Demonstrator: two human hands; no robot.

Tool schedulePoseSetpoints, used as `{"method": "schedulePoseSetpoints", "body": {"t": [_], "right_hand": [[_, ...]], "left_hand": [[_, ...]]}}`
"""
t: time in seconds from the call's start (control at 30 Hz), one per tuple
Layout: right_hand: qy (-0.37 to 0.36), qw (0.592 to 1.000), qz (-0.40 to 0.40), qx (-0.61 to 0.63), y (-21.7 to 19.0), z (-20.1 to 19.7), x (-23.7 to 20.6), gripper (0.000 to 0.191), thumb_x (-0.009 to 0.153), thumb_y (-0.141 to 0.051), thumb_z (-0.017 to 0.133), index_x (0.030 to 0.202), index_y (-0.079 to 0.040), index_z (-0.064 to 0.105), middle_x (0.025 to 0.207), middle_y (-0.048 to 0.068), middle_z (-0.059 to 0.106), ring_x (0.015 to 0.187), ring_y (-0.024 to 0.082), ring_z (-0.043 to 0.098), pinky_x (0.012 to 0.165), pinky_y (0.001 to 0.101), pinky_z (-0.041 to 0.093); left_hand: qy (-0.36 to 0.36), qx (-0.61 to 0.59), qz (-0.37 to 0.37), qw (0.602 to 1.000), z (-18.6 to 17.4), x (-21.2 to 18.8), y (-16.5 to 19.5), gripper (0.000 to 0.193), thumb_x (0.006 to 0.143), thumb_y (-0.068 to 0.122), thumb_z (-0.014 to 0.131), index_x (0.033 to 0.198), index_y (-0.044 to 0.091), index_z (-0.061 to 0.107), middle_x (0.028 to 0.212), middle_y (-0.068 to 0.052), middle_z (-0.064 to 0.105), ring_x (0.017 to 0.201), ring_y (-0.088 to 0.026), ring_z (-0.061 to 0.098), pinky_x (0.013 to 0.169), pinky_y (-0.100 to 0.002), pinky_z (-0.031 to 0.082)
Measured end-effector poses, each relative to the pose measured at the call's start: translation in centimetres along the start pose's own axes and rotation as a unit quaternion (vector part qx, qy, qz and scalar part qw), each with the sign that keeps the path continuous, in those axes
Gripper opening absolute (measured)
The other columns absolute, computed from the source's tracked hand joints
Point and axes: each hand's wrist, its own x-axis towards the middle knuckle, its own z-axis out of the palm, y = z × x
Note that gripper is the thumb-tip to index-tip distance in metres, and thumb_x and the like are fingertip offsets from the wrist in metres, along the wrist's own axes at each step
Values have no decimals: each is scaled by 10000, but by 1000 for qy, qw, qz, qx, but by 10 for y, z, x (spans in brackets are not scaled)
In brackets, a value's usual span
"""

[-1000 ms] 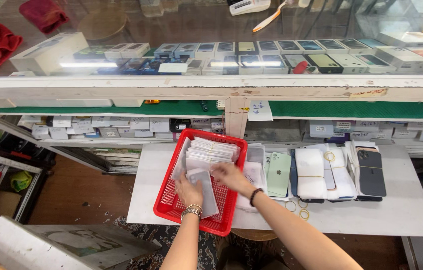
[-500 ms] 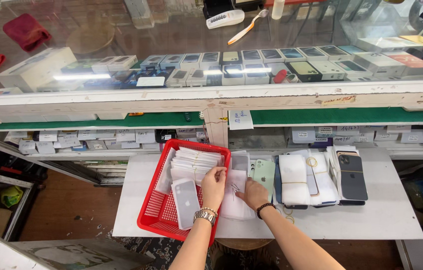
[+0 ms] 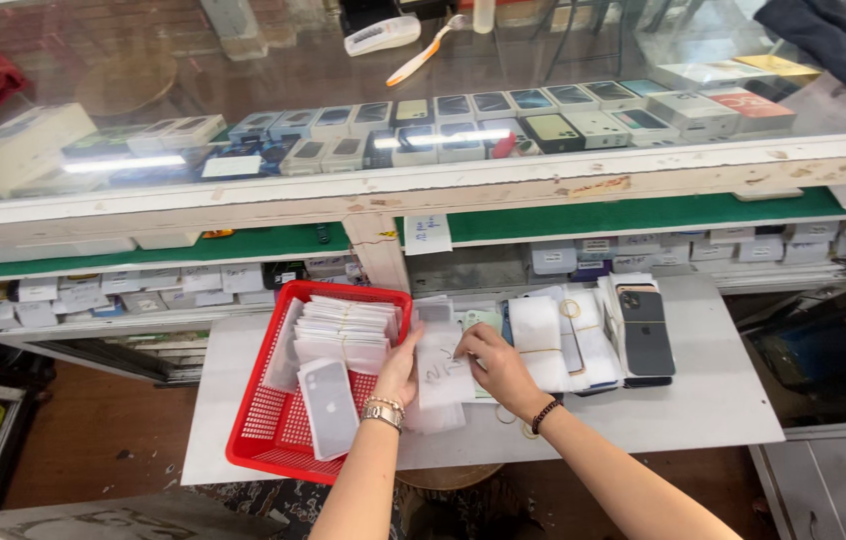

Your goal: The person repeatedly picks up smartphones from a red basket, removes them from white protective sleeves, and places them into stacks on the counter. The person handles multiple phones of different colors and models, organizing them into neat piles.

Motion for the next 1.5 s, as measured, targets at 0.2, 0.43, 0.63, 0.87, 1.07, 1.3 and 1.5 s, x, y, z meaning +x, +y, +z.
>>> {"method": "schedulePoseSetpoints", "body": {"t": [0.2, 0.43, 0.63, 0.87, 1.07, 1.3, 1.5], "right_hand": [[-33, 969, 222, -107, 61, -5, -9, 323, 916, -177, 659, 1216, -66, 611, 1080, 147, 699, 968, 327, 696, 850, 411, 545], [-162, 884, 320, -300, 71, 34, 0, 1129, 833, -660, 724, 1567, -1, 174, 1271, 225, 586, 1099, 355, 651, 860, 436, 585], [-156, 868, 363, -299, 54, 47, 16, 1257, 740, -582, 824, 1629, -81, 89, 1390, 178, 479, 1236, 342, 577, 963, 419, 550], [-60, 894, 392, -208, 65, 48, 18, 1016, 703, -376, 875, 1505, -80, 325, 1334, 205, 529, 1213, 378, 584, 990, 440, 528], [-38, 921, 387, -34, 80, 23, 16, 534, 836, -272, 772, 1314, -73, 640, 1180, 144, 751, 1093, 312, 725, 953, 397, 564], [124, 783, 335, 510, 69, -24, 9, 330, 926, -121, 689, 1243, -96, 601, 1169, 48, 706, 1053, 173, 668, 903, 362, 529], [130, 746, 293, 584, 54, -30, -3, 226, 935, -124, 701, 1150, -88, 641, 1143, 45, 720, 1058, 164, 667, 930, 353, 513]], "left_hand": [[29, 198, 168, 965, -2, 8, -17, 296, 910, 160, 716, 1100, -66, 726, 1013, -104, 754, 856, -162, 677, 758, -307, 540], [85, 278, 198, 936, 1, -17, -10, 301, 887, 174, 736, 1100, -35, 701, 1003, -102, 767, 856, -159, 708, 750, -298, 559], [62, 329, 231, 914, -13, -20, -3, 295, 889, 167, 690, 1116, -22, 691, 1002, -82, 781, 874, -144, 732, 767, -284, 563], [56, 304, 181, 934, -22, -17, 5, 300, 934, 212, 690, 1066, -50, 757, 953, -86, 786, 802, -129, 702, 728, -294, 545], [48, 342, 161, 925, -20, -21, 8, 297, 888, 214, 744, 1031, -45, 772, 899, -89, 794, 738, -139, 713, 675, -308, 556], [7, 482, 186, 856, 14, -39, -12, 308, 813, 250, 824, 966, -17, 811, 826, -80, 803, 686, -116, 715, 659, -281, 556], [-27, 506, 196, 840, 45, -54, -33, 299, 813, 247, 816, 986, 5, 802, 796, -88, 796, 658, -116, 712, 627, -279, 553]]}}
